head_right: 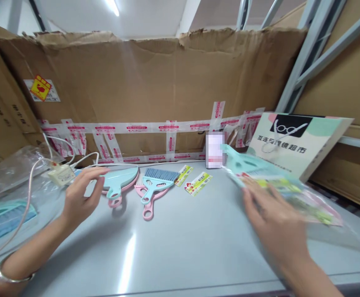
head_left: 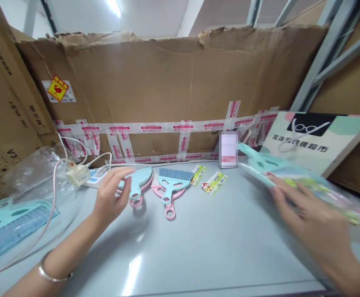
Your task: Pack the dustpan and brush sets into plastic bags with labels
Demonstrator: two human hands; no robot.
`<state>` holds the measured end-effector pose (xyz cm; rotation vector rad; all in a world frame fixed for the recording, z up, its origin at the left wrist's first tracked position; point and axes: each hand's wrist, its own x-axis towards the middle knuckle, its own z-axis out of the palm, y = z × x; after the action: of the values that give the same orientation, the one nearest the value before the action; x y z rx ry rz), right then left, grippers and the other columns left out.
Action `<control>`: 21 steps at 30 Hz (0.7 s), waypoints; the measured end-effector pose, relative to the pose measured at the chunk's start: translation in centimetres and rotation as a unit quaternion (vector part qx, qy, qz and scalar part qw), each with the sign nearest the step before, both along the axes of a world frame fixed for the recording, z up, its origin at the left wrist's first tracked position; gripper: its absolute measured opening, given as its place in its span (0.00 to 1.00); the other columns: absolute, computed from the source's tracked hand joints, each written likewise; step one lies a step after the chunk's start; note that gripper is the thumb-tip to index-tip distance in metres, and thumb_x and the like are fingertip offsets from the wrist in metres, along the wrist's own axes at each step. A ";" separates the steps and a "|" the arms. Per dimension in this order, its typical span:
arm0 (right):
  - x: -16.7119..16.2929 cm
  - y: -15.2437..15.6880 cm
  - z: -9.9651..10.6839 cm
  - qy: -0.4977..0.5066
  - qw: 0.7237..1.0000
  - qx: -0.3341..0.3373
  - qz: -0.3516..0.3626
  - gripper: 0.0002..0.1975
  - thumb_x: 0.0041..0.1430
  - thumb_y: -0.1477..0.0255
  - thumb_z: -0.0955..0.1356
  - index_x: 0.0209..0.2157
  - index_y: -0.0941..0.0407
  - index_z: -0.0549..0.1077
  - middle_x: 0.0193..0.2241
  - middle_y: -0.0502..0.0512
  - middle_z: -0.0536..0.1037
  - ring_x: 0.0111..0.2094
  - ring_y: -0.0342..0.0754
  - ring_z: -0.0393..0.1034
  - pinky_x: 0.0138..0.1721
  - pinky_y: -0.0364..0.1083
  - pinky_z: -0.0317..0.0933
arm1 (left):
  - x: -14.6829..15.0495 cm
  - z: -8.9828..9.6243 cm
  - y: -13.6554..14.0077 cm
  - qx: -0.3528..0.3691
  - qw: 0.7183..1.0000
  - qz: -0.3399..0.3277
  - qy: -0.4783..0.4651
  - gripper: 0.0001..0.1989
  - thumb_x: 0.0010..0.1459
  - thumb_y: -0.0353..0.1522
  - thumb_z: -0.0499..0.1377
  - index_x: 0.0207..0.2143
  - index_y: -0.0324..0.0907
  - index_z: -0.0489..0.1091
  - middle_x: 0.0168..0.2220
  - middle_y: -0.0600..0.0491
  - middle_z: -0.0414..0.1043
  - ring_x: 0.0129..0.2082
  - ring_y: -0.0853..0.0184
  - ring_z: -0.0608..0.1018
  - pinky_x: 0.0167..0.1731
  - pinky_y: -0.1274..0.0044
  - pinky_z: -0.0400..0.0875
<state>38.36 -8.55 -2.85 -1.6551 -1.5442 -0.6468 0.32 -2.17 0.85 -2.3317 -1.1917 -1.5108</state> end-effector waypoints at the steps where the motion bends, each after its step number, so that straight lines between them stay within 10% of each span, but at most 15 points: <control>1: -1.9 0.0 0.6 0.000 0.995 0.038 0.097 0.17 0.56 0.71 0.61 0.46 0.53 0.71 0.44 0.58 0.76 0.47 0.56 0.69 0.49 0.56 0.61 | 1.2 0.2 -0.3 -0.081 0.995 -0.022 -0.056 0.13 0.56 0.32 0.53 0.45 0.45 0.66 0.41 0.49 0.70 0.42 0.62 0.73 0.42 0.69 0.69; 4: -7.8 0.7 1.7 0.020 0.946 0.033 0.321 0.20 0.54 0.77 0.64 0.47 0.48 0.70 0.45 0.49 0.74 0.46 0.49 0.70 0.55 0.55 0.56 | 5.0 0.4 -0.7 -0.363 0.894 -0.147 -0.216 0.33 0.55 0.38 0.55 0.60 0.49 0.43 0.52 0.44 0.64 0.44 0.61 0.73 0.39 0.69 0.72; 7: -12.4 2.0 1.9 0.029 0.889 -0.050 0.454 0.18 0.54 0.78 0.64 0.45 0.48 0.71 0.46 0.48 0.73 0.47 0.48 0.69 0.55 0.55 0.56 | 6.9 0.1 -0.1 -0.456 0.798 -0.178 -0.352 0.53 0.47 0.39 0.63 0.61 0.54 0.24 0.59 0.42 0.54 0.45 0.60 0.74 0.34 0.72 0.74; 13: -15.1 4.4 1.6 0.078 0.820 -0.121 0.554 0.15 0.54 0.69 0.66 0.45 0.50 0.71 0.49 0.52 0.71 0.55 0.50 0.60 0.60 0.58 0.44 | 4.4 -0.8 1.6 -0.424 0.795 -0.089 -0.426 0.55 0.42 0.34 0.66 0.61 0.57 0.28 0.51 0.44 0.66 0.24 0.70 0.76 0.17 0.81 0.67; 17: -14.6 5.5 0.9 0.385 0.803 -0.090 0.446 0.13 0.54 0.63 0.65 0.41 0.53 0.69 0.46 0.57 0.72 0.49 0.51 0.64 0.52 0.55 0.57 | 3.3 -0.8 2.1 -0.402 0.815 -0.076 -0.410 0.45 0.46 0.35 0.63 0.61 0.54 0.38 0.41 0.49 0.72 0.14 0.77 0.68 0.12 0.83 0.61; 21: -15.1 6.6 0.3 0.634 0.637 -0.191 0.395 0.16 0.47 0.62 0.70 0.35 0.55 0.65 0.33 0.53 0.76 0.37 0.48 0.71 0.40 0.49 0.65 | 4.5 -1.2 1.8 -0.376 0.832 -0.024 -0.407 0.30 0.49 0.39 0.60 0.53 0.50 0.52 0.31 0.56 0.71 0.10 0.79 0.62 0.09 0.83 0.54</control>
<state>23.28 -1.96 -2.51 -0.9448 -1.0343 1.1971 4.79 -0.39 -0.31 -2.0542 -2.2833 -2.5504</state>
